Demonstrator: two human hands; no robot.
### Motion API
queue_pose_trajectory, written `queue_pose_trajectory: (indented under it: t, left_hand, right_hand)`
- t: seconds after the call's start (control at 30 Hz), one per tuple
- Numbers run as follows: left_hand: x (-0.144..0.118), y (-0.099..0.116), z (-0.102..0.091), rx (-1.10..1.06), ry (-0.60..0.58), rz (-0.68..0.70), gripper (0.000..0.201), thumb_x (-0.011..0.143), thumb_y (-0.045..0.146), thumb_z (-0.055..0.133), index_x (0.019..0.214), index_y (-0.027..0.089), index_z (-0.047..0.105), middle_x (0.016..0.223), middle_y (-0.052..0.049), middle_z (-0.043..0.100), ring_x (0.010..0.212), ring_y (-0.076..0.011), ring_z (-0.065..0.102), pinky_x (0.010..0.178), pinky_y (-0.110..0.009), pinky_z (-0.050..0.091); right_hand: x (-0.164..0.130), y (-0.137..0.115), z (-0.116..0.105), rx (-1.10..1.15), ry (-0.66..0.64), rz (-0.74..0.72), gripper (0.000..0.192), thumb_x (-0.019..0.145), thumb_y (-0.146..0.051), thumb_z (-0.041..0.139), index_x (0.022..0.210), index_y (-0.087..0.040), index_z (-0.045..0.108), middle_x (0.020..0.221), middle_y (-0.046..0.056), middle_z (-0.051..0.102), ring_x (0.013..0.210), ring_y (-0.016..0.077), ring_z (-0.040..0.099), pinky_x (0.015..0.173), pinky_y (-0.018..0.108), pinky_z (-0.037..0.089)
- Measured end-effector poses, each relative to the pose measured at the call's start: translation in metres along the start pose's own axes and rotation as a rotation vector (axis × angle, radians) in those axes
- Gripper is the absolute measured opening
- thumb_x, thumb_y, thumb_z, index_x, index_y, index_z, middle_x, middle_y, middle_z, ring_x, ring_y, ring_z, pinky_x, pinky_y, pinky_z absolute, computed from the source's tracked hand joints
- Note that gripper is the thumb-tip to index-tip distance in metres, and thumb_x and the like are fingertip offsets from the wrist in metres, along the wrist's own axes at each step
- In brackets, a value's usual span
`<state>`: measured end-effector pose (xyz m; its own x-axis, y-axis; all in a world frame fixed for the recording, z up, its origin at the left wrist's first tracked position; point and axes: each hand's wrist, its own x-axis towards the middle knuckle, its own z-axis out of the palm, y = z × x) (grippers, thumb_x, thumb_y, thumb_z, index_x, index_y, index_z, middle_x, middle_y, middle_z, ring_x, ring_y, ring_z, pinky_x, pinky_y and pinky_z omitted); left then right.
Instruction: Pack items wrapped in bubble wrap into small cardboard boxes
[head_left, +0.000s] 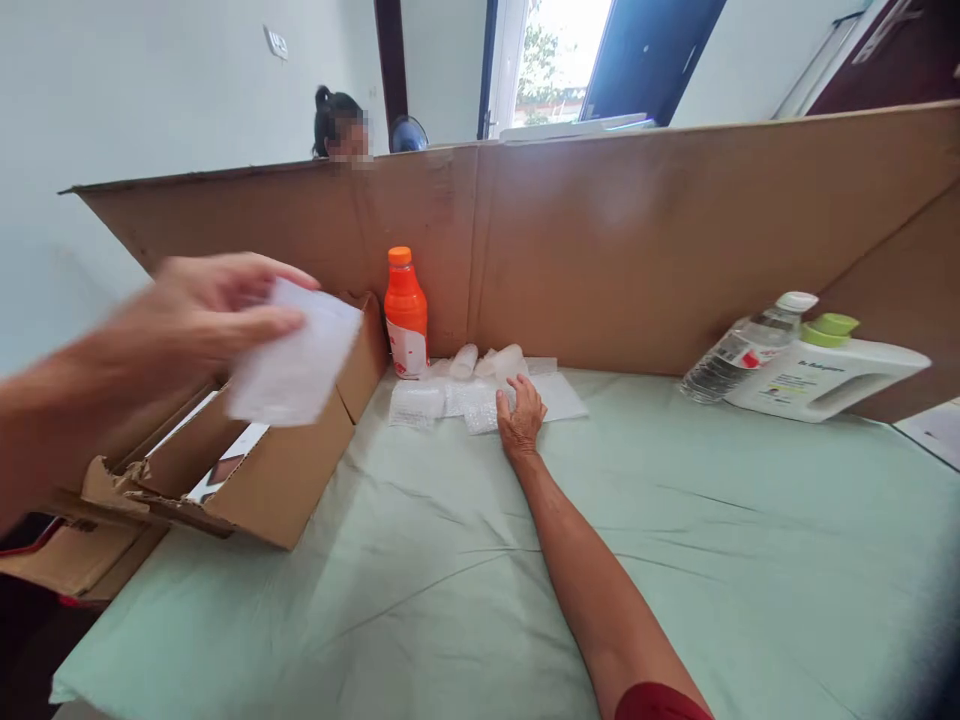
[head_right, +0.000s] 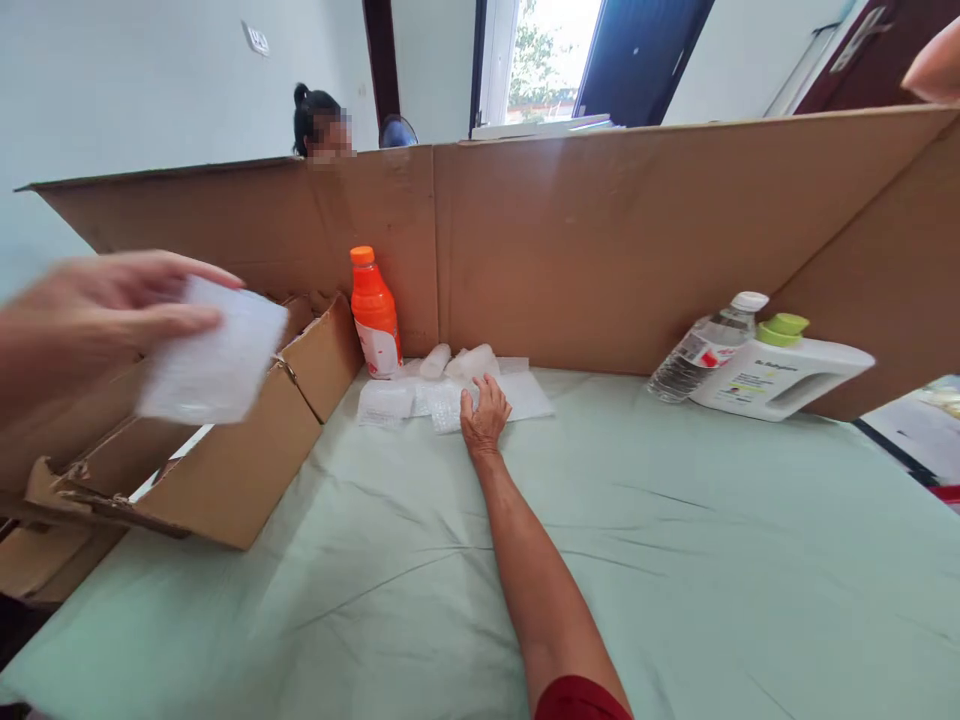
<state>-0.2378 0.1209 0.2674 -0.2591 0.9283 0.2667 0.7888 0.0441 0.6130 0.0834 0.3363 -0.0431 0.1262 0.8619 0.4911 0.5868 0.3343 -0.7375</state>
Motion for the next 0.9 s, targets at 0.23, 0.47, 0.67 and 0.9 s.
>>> queue_pose_trajectory:
  t: [0.23, 0.47, 0.67, 0.9]
  left_hand:
    - [0.089, 0.064, 0.192, 0.043, -0.131, 0.032, 0.036, 0.078, 0.024, 0.062, 0.113, 0.015, 0.068, 0.109, -0.008, 0.071, 0.102, -0.0220, 0.066, 0.088, -0.031, 0.051]
    - [0.076, 0.001, 0.279, 0.154, -0.013, -0.150, 0.049, 0.083, 0.030, 0.063, 0.131, 0.021, 0.055, 0.141, -0.019, 0.053, 0.136, -0.0397, 0.048, 0.109, -0.055, 0.037]
    - [0.026, -0.054, 0.307, 0.089, 0.072, -0.277, 0.064, 0.086, 0.030, 0.065, 0.146, 0.020, 0.043, 0.151, -0.020, 0.044, 0.143, -0.0406, 0.039, 0.115, -0.055, 0.035]
    - [0.026, -0.039, 0.349, -0.059, -0.005, -0.245, 0.040, 0.096, 0.038, 0.063, 0.130, 0.017, 0.058, 0.132, -0.011, 0.060, 0.113, -0.0251, 0.063, 0.094, -0.048, 0.056]
  right_hand:
    - [0.003, 0.005, 0.000, 0.015, 0.058, 0.051, 0.037, 0.085, -0.026, 0.048, 0.116, -0.015, 0.064, 0.138, 0.019, 0.060, 0.127, 0.0306, 0.052, 0.104, 0.047, 0.040]
    - [0.002, 0.011, 0.006, -0.006, 0.035, 0.070, 0.042, 0.084, -0.023, 0.047, 0.121, -0.015, 0.064, 0.141, 0.019, 0.058, 0.126, 0.0312, 0.053, 0.101, 0.045, 0.040]
    - [-0.002, 0.007, 0.009, -0.043, 0.012, 0.030, 0.044, 0.083, -0.019, 0.049, 0.123, -0.017, 0.065, 0.142, 0.017, 0.058, 0.124, 0.0326, 0.053, 0.100, 0.045, 0.039]
    - [0.007, 0.005, -0.002, -0.065, 0.054, 0.078, 0.044, 0.085, -0.020, 0.046, 0.125, -0.016, 0.064, 0.145, 0.018, 0.056, 0.127, 0.0330, 0.053, 0.101, 0.047, 0.038]
